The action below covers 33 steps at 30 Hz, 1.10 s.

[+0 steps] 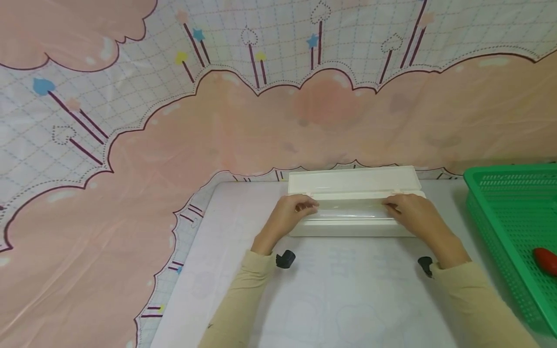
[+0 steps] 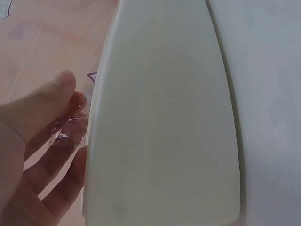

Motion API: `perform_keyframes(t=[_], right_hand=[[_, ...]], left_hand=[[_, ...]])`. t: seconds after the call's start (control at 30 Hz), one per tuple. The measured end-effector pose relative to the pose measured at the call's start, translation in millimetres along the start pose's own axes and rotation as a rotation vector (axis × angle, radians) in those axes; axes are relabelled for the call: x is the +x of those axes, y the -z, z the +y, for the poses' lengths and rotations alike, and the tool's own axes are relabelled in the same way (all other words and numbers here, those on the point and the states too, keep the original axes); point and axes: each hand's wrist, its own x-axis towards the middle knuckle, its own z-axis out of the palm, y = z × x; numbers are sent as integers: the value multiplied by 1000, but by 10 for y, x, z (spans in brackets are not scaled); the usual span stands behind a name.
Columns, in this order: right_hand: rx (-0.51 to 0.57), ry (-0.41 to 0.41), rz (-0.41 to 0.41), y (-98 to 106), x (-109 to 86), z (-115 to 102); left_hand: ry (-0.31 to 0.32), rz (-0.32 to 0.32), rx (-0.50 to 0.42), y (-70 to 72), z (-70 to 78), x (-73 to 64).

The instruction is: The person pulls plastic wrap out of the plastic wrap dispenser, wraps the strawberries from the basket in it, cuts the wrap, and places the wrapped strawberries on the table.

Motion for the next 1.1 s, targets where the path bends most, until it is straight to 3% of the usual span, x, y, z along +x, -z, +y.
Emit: perform_keyframes(t=[0.17,0.33,0.5,0.8,0.97,1.1], right_hand=[[-16,14,18,19,-51,42],[-19,-10,-20,49,-69,77],[-29,-2,-41,85,-80,110],[-19,38,47,89,-167,156],[17,60,101,88,-208,196],[85,36,84,123,-234,243]], left_hand=[[-18,-81,-8,28,-57,-60],[-12,-100,-6,69,-57,-80],[30,-83,28,98,-34,-69],[60,-5,129,75,-33,-69],[65,34,145,62,-40,-79],[70,40,135,62,-52,-85]])
